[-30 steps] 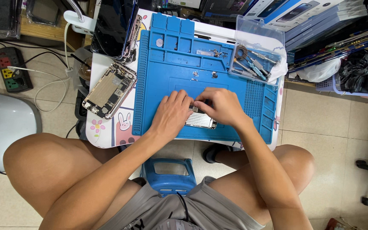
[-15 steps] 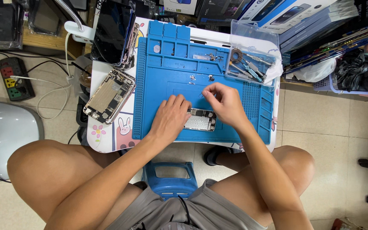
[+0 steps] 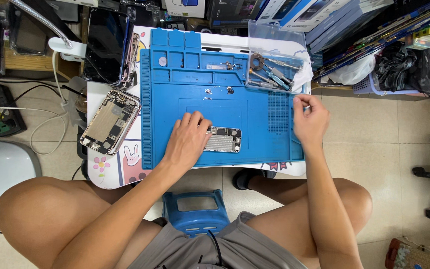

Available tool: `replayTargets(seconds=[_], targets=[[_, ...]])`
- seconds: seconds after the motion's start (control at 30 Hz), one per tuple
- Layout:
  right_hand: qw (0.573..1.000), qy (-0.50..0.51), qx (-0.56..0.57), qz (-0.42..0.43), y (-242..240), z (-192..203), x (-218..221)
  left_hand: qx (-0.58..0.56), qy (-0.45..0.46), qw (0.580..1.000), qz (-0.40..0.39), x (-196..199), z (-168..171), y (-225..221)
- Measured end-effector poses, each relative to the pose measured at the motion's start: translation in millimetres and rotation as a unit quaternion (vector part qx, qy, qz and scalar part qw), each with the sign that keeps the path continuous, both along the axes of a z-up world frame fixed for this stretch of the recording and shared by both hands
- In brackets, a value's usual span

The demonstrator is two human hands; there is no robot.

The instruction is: The person uses a screwdriver to remove screws from a disassembled smartphone chassis placed on a blue anti-static mat. They carefully place the removed screws into the mat's compartments and continue to unscrew components from the device frame.

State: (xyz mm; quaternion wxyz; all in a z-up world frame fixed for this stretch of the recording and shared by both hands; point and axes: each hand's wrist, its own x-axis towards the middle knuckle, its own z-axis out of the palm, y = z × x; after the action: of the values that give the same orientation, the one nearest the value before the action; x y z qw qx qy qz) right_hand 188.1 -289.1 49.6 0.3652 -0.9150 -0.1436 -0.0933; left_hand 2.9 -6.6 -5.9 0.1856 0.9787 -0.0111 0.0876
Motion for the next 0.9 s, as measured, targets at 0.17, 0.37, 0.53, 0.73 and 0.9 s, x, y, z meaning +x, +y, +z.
replayTargets(seconds=[0.17,0.37,0.53,0.73,0.9], targets=[[0.995,0.032,0.022,-0.091,-36.0,-30.8,21.0,-0.008,0.016,1.0,0.005,2.6,2.9,-1.8],[0.988,0.079,0.044,-0.128,-43.6,-54.0,33.1,-0.008,0.018,1.0,0.007,3.9,1.6,-2.7],[0.987,0.069,-0.022,-0.146,-36.4,-42.1,30.7,-0.012,0.011,1.0,0.006,3.5,0.5,-1.5],[0.971,0.064,-0.179,-0.143,-24.9,-12.3,16.2,-0.013,0.012,1.0,0.007,2.5,3.5,-1.0],[0.961,0.036,-0.248,-0.112,-17.4,-8.8,15.4,-0.012,0.001,1.0,0.004,3.0,1.9,-0.9]])
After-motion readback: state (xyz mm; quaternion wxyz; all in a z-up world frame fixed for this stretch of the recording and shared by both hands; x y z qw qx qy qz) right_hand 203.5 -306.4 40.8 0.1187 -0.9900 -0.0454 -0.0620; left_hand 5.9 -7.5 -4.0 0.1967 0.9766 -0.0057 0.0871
